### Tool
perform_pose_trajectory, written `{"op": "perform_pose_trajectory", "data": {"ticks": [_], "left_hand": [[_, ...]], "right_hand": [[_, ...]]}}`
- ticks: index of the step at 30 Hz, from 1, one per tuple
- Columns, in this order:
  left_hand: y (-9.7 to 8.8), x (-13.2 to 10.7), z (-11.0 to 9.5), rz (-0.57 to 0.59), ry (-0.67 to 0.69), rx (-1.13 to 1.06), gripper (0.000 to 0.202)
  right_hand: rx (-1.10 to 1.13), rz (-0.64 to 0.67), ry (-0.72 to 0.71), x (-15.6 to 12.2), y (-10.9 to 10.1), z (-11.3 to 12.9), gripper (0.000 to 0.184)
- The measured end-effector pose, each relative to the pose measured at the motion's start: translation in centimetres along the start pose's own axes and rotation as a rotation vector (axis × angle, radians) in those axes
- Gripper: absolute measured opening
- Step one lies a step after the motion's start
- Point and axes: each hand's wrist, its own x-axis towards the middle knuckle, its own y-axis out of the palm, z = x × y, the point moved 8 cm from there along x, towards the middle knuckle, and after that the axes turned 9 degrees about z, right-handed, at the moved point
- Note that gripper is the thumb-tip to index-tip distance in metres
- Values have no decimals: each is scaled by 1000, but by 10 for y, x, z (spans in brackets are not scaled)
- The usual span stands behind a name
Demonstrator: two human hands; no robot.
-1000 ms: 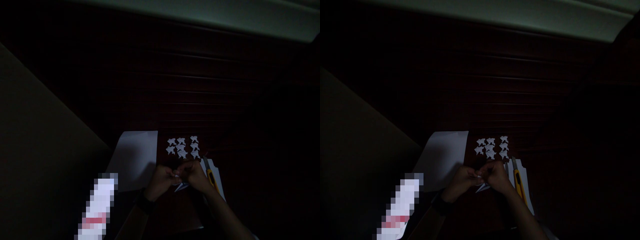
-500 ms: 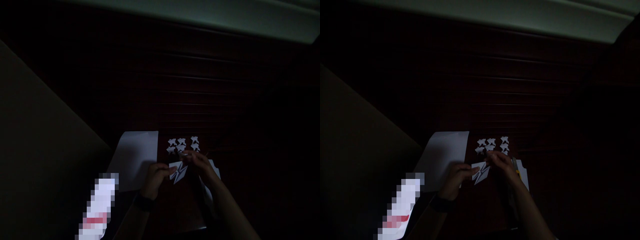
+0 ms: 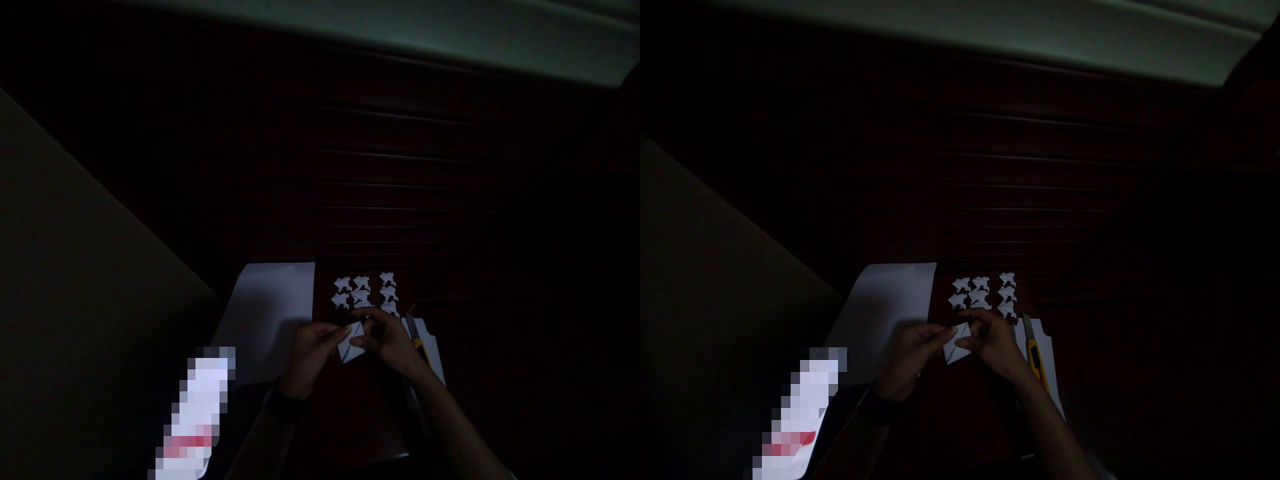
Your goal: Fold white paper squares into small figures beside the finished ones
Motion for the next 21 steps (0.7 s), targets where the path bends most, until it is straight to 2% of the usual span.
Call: {"op": "perform_pose_trajectory", "data": {"ticks": [4, 6, 8, 14, 21], "left_hand": [[-8, 0, -2, -151, 46, 7, 26], [-9, -1, -4, -182, 60, -4, 27], [-7, -1, -5, -169, 67, -38, 27], [5, 1, -2, -15, 72, -140, 28], [-1, 1, 6, -99, 65, -200, 29]], "right_hand": [[51, -11, -24, -1, 5, 5, 55], [88, -14, -38, -1, 8, 6, 57], [106, -34, -49, -1, 7, 6, 54], [64, -94, -50, -2, 0, -1, 43], [166, -47, -83, -3, 5, 3, 34]]}}
